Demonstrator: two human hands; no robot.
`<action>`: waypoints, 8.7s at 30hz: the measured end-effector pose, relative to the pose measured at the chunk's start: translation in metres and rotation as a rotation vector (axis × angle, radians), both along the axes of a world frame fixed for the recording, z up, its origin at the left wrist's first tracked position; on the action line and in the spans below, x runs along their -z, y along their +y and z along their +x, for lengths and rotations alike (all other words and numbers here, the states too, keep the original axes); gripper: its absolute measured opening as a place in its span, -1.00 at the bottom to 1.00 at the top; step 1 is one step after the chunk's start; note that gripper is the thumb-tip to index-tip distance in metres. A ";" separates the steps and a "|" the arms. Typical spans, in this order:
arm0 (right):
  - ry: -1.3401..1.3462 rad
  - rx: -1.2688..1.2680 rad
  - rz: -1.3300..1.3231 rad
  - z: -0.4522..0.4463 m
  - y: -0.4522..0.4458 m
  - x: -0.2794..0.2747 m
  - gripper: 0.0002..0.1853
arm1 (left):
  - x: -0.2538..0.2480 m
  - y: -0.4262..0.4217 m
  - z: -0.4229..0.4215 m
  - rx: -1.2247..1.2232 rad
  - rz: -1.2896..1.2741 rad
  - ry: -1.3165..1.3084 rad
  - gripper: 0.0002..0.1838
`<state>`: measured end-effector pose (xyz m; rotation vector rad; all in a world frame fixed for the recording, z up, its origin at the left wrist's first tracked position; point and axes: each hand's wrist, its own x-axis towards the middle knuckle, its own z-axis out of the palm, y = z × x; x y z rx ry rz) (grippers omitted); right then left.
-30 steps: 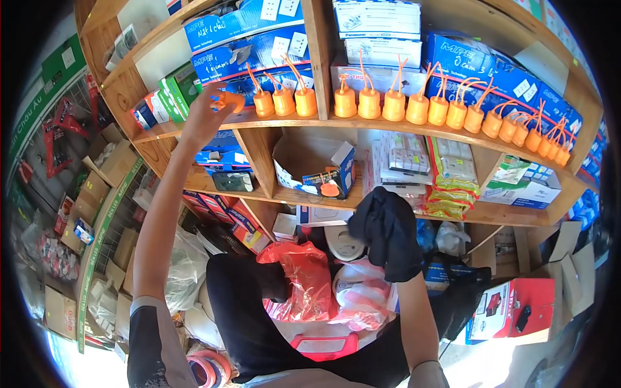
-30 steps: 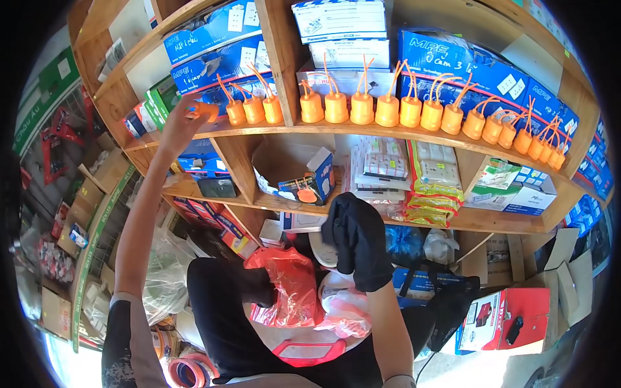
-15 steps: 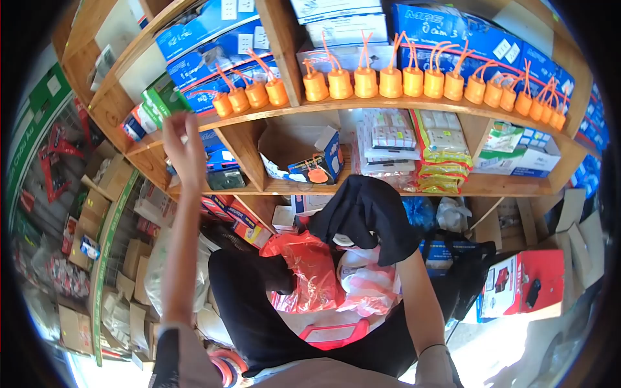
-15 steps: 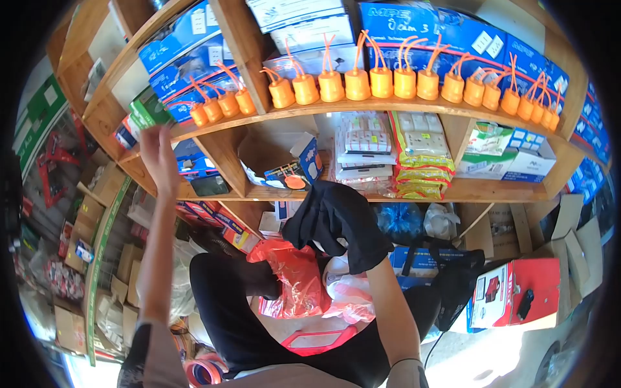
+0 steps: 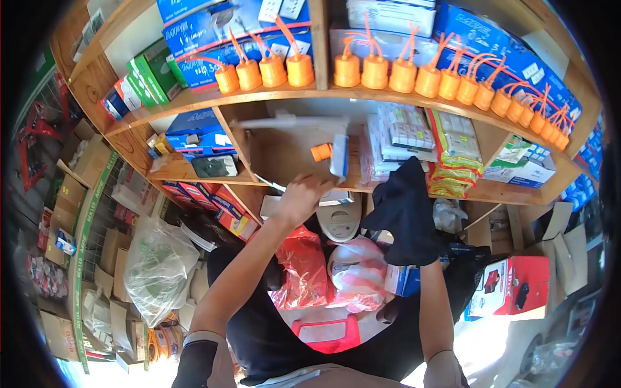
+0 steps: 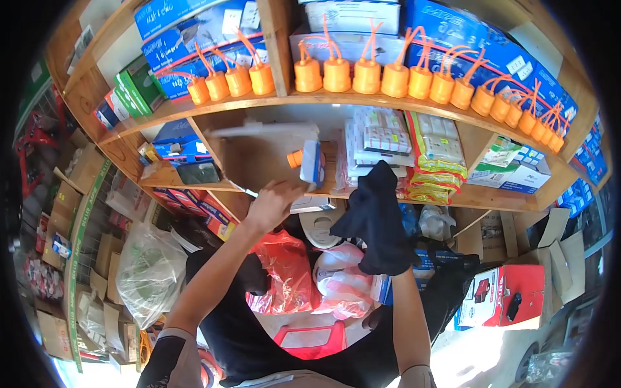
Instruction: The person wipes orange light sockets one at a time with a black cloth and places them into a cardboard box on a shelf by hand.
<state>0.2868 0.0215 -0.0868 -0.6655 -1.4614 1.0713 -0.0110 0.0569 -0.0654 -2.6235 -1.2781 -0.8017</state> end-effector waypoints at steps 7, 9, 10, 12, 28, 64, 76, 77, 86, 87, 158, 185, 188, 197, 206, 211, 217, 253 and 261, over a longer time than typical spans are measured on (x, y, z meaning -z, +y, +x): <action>-0.353 -0.021 0.067 -0.025 0.019 -0.008 -0.54 | 0.003 0.018 -0.007 0.127 -0.185 -0.107 -0.61; -0.425 -0.009 0.094 -0.029 0.013 -0.007 -0.54 | -0.006 0.019 -0.012 0.178 -0.517 -0.413 -0.78; -0.460 -0.003 0.109 -0.032 0.013 -0.008 -0.54 | -0.007 0.024 -0.015 0.181 -0.519 -0.415 -0.78; -0.531 0.012 0.137 -0.038 0.016 -0.011 -0.55 | -0.013 0.040 -0.019 -0.103 -0.987 -0.754 -0.70; -1.021 0.310 0.440 -0.009 0.018 -0.054 -0.58 | -0.041 0.160 -0.011 -0.101 -0.693 0.270 -0.66; -0.652 0.637 0.285 -0.024 0.026 -0.081 -0.76 | -0.069 -0.075 0.054 0.087 -0.358 -0.952 -0.54; -0.702 0.357 0.352 -0.045 0.043 -0.027 -0.57 | -0.076 -0.060 0.063 0.172 -0.683 -1.331 -0.53; -0.661 0.325 0.276 -0.048 0.039 -0.027 -0.56 | -0.075 -0.060 0.062 0.179 -0.691 -1.349 -0.52; -0.895 0.443 0.593 -0.033 0.023 -0.033 -0.59 | -0.071 -0.054 0.051 0.234 -0.758 -1.487 -0.56; -0.892 0.444 0.597 -0.031 0.023 -0.039 -0.59 | -0.073 -0.054 0.050 0.257 -0.783 -1.500 -0.57; -1.084 0.597 0.385 -0.081 0.002 -0.106 -0.67 | -0.075 -0.044 0.041 0.219 -0.147 -0.759 -0.60; -1.209 0.591 0.712 -0.073 -0.021 -0.109 -0.76 | -0.070 -0.049 0.049 0.288 -1.308 -1.815 -0.50; -1.179 0.558 0.706 -0.051 0.001 -0.116 -0.76 | -0.068 -0.047 0.042 0.237 -1.364 -1.807 -0.51; -1.071 0.494 0.685 0.012 -0.056 -0.108 -0.77 | -0.076 -0.050 0.040 0.219 -1.306 -1.850 -0.53; -0.940 0.418 0.725 -0.009 -0.028 -0.114 -0.77 | -0.077 -0.052 0.046 0.107 -1.229 -1.845 -0.34; -0.876 0.460 0.716 -0.054 -0.040 -0.110 -0.76 | -0.084 -0.057 0.053 0.074 -1.312 -1.682 -0.23; -0.823 0.459 0.689 -0.085 -0.020 -0.116 -0.76 | -0.083 -0.061 0.051 -0.047 -1.261 -1.602 -0.12; -0.849 0.585 0.446 -0.042 -0.013 -0.128 -0.61 | -0.090 -0.069 0.049 0.077 0.028 -0.638 -0.61; -0.549 0.431 0.229 0.022 0.011 -0.077 -0.53 | -0.087 -0.050 0.019 0.248 -0.703 -1.452 -0.64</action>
